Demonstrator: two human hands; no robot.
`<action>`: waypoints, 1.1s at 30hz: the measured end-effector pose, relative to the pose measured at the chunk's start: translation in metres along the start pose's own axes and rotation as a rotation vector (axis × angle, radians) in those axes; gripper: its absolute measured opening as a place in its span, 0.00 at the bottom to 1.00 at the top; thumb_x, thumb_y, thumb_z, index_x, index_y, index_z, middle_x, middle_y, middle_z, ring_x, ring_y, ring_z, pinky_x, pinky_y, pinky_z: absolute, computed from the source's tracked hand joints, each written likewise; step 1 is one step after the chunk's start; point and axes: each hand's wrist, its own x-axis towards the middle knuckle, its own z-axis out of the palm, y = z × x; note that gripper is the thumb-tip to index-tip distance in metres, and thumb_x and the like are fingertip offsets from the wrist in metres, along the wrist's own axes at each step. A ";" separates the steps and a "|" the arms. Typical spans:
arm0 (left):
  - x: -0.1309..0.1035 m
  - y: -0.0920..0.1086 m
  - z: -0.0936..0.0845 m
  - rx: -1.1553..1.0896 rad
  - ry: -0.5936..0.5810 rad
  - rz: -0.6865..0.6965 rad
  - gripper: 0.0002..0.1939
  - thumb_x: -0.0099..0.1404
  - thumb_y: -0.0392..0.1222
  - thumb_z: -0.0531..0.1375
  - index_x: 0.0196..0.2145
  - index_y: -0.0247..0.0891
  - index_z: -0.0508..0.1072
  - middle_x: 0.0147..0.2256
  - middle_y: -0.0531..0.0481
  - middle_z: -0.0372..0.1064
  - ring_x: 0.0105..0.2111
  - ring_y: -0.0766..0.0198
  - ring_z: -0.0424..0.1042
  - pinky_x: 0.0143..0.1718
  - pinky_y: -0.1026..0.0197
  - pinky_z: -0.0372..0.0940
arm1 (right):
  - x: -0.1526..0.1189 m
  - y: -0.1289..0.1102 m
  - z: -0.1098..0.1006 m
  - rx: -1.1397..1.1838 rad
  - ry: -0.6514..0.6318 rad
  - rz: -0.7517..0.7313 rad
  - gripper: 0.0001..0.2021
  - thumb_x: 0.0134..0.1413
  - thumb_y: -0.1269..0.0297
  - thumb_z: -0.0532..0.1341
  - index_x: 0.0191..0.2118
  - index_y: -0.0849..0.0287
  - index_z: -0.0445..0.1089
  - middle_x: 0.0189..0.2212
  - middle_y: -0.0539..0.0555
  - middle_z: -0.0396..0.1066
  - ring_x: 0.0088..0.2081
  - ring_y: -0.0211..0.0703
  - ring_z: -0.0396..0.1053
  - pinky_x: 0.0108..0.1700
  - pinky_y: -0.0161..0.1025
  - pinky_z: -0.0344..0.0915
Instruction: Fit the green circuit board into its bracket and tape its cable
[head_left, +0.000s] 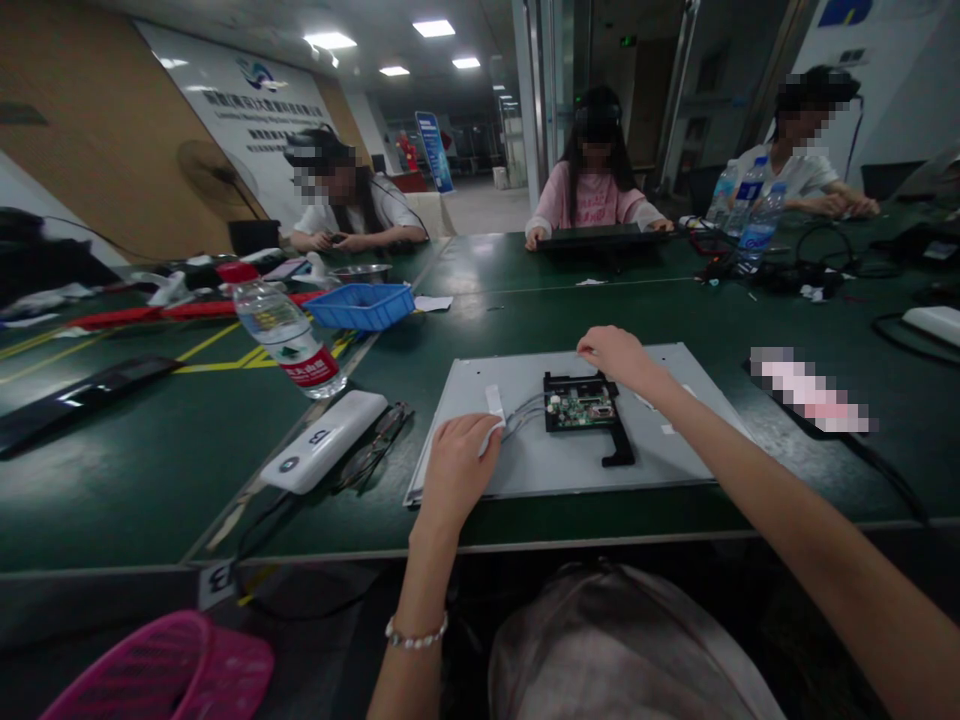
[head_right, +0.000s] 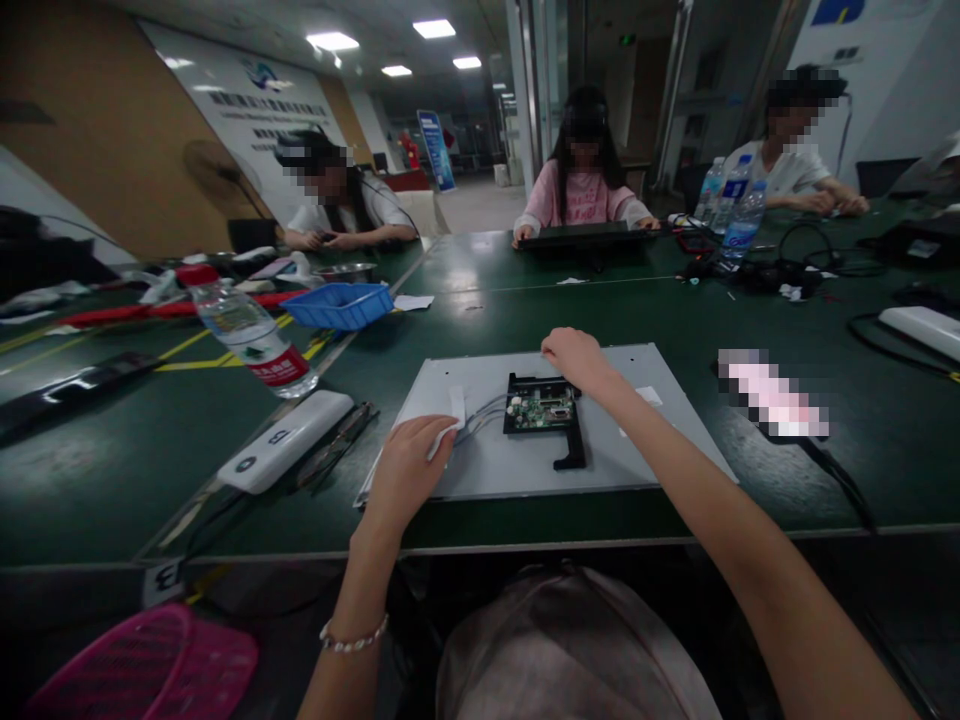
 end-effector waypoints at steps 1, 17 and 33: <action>0.000 0.000 0.000 -0.003 0.004 -0.003 0.12 0.69 0.39 0.51 0.43 0.39 0.73 0.44 0.46 0.74 0.45 0.56 0.71 0.50 0.51 0.62 | -0.005 0.007 -0.002 -0.031 0.021 0.014 0.12 0.61 0.67 0.55 0.41 0.59 0.77 0.42 0.58 0.75 0.43 0.47 0.71 0.40 0.36 0.63; 0.078 0.030 -0.027 -0.200 -0.093 0.156 0.16 0.69 0.42 0.52 0.52 0.37 0.68 0.50 0.46 0.69 0.52 0.58 0.68 0.56 0.53 0.61 | -0.036 0.066 0.017 0.172 0.012 0.118 0.14 0.58 0.66 0.55 0.44 0.62 0.77 0.44 0.58 0.76 0.46 0.47 0.71 0.51 0.39 0.63; 0.107 0.002 0.039 -0.303 -0.528 0.271 0.40 0.63 0.57 0.56 0.65 0.32 0.49 0.64 0.36 0.49 0.63 0.52 0.53 0.62 0.53 0.52 | -0.037 0.050 0.019 -0.095 -0.040 0.111 0.13 0.62 0.64 0.55 0.41 0.60 0.77 0.39 0.60 0.76 0.41 0.49 0.72 0.41 0.38 0.64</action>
